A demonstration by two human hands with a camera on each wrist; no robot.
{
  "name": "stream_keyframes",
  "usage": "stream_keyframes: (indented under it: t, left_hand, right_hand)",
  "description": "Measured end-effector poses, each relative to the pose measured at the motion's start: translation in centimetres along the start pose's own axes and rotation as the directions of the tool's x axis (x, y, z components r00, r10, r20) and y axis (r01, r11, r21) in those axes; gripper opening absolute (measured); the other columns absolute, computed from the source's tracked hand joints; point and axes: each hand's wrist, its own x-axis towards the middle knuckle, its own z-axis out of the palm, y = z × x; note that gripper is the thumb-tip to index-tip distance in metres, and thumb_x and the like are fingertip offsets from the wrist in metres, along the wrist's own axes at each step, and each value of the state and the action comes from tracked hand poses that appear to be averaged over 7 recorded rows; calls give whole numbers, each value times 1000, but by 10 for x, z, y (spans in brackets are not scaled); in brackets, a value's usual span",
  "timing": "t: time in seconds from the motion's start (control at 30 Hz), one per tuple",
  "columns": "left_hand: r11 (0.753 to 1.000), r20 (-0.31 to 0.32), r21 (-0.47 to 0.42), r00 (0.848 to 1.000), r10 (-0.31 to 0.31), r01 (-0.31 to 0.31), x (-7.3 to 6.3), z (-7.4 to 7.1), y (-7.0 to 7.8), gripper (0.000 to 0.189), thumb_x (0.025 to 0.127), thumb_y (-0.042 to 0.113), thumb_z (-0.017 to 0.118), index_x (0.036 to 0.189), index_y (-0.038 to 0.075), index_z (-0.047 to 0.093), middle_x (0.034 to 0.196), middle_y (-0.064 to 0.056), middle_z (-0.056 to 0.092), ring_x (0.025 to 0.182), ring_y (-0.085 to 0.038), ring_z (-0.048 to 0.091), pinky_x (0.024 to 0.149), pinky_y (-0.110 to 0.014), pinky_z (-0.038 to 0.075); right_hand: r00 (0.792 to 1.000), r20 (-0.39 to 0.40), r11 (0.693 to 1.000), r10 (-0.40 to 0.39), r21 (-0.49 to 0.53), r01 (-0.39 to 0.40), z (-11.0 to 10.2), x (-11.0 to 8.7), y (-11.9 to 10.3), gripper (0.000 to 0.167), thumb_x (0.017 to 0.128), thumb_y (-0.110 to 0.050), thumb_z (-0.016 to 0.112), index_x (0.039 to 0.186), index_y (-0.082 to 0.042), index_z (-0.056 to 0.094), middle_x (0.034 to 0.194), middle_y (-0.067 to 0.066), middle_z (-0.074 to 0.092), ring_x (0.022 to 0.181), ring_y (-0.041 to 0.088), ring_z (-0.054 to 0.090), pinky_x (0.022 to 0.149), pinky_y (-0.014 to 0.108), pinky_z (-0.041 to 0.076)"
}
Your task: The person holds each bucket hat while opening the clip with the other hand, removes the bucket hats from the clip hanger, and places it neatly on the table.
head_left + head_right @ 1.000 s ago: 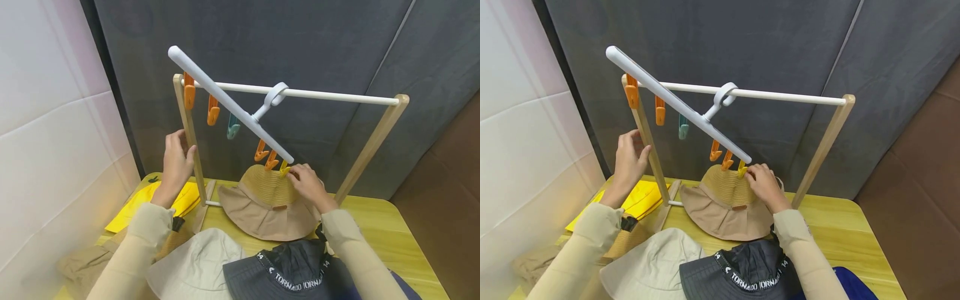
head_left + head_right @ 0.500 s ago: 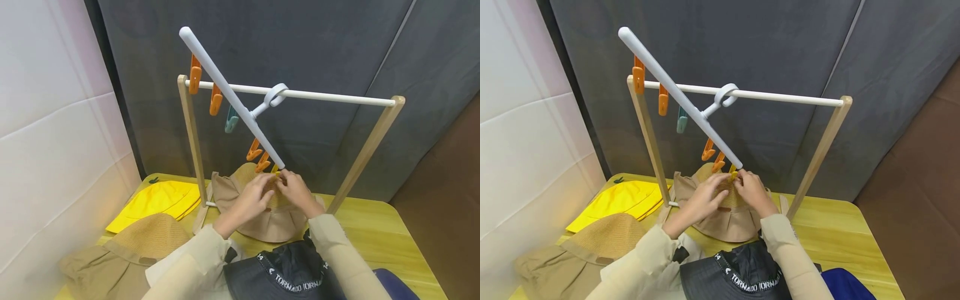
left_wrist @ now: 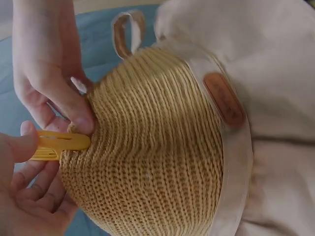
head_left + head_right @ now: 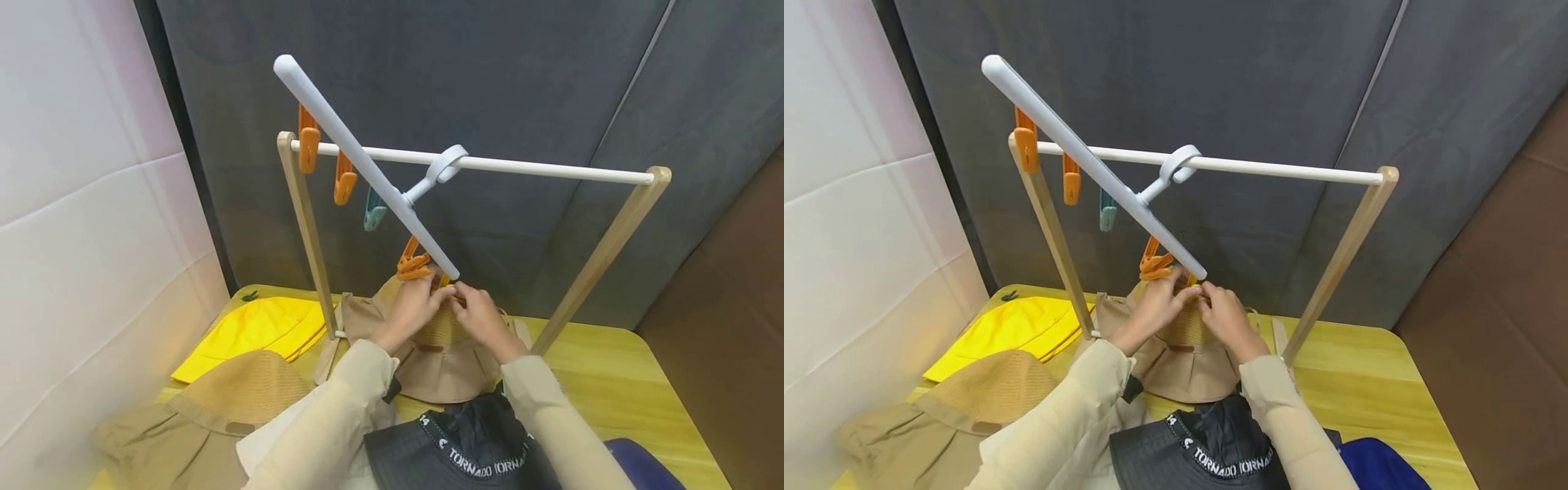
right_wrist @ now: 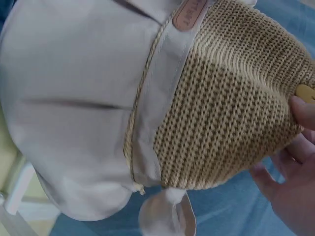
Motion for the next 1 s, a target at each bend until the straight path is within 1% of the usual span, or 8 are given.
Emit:
stream_keyframes:
  t: [0.1, 0.17, 0.23, 0.37, 0.57, 0.63, 0.83, 1.0]
  left_hand:
    - [1000, 11, 15, 1000, 14, -15, -1, -2, -3, 24, 91, 27, 58, 103, 6, 57, 87, -7, 59, 75, -18, 56, 67, -29, 46]
    - [1000, 16, 12, 1000, 13, -14, -1, -3, -4, 24, 91, 26, 58, 105, 6, 58, 89, -7, 60, 77, -19, 58, 69, -31, 48]
    - [1000, 28, 13, 1000, 6, -6, 0, -4, -3, 25, 91, 27, 58, 104, 6, 58, 90, -6, 62, 79, -19, 60, 70, -32, 49]
    - [1000, 42, 12, 999, -9, 9, 2, -5, -3, 24, 91, 27, 59, 102, 6, 59, 91, -6, 62, 82, -19, 62, 72, -32, 50]
    - [1000, 57, -20, 998, -9, 10, 5, -5, -4, 18, 92, 23, 59, 102, 8, 59, 94, -6, 63, 87, -18, 61, 75, -31, 50]
    - [999, 44, -34, 999, -6, 8, 6, -5, -5, 16, 92, 22, 58, 100, 8, 59, 92, -6, 63, 85, -18, 60, 73, -30, 50]
    - [998, -29, -52, 999, -32, 30, 7, -1, -10, 16, 91, 25, 59, 90, 10, 62, 84, -4, 62, 75, -15, 59, 65, -25, 47]
    - [998, -37, -53, 998, -46, 44, 7, 0, -11, 17, 90, 28, 60, 87, 12, 62, 81, -1, 62, 71, -13, 56, 62, -24, 45]
  right_hand:
    - [998, 55, 998, -19, -62, 22, -3, -1, -3, 8, 93, -12, 55, 95, -4, 57, 77, 9, 61, 61, 15, 47, 56, 28, 39]
    - [997, 70, 994, -30, -98, 37, -4, -2, -5, 10, 94, -14, 54, 95, -5, 57, 74, 7, 57, 60, 15, 46, 55, 28, 38]
    - [997, 53, 991, -47, -124, 53, -6, -2, -6, 10, 93, -15, 55, 93, -5, 57, 71, 6, 56, 58, 14, 45, 54, 27, 38]
    - [997, -7, 988, -81, -136, 80, -5, -3, -5, 8, 91, -12, 57, 86, -6, 57, 66, 4, 54, 56, 14, 44, 54, 28, 38]
    - [989, -84, 985, -121, -137, 109, -1, -5, -2, 12, 89, -10, 59, 78, -7, 56, 63, 3, 54, 58, 16, 48, 72, 40, 45]
    - [988, -89, 986, -126, -123, 114, 0, -6, -2, 10, 89, -10, 60, 79, -8, 58, 65, 2, 55, 59, 16, 49, 74, 41, 46]
    - [985, -72, 986, -156, -71, 151, 0, -8, -2, 6, 89, -12, 61, 83, -9, 63, 70, 1, 58, 63, 13, 50, 72, 39, 45]
    - [980, -93, 983, -178, -65, 172, 0, -9, 2, 5, 88, -11, 62, 83, -9, 64, 71, 2, 59, 63, 11, 50, 66, 33, 44]
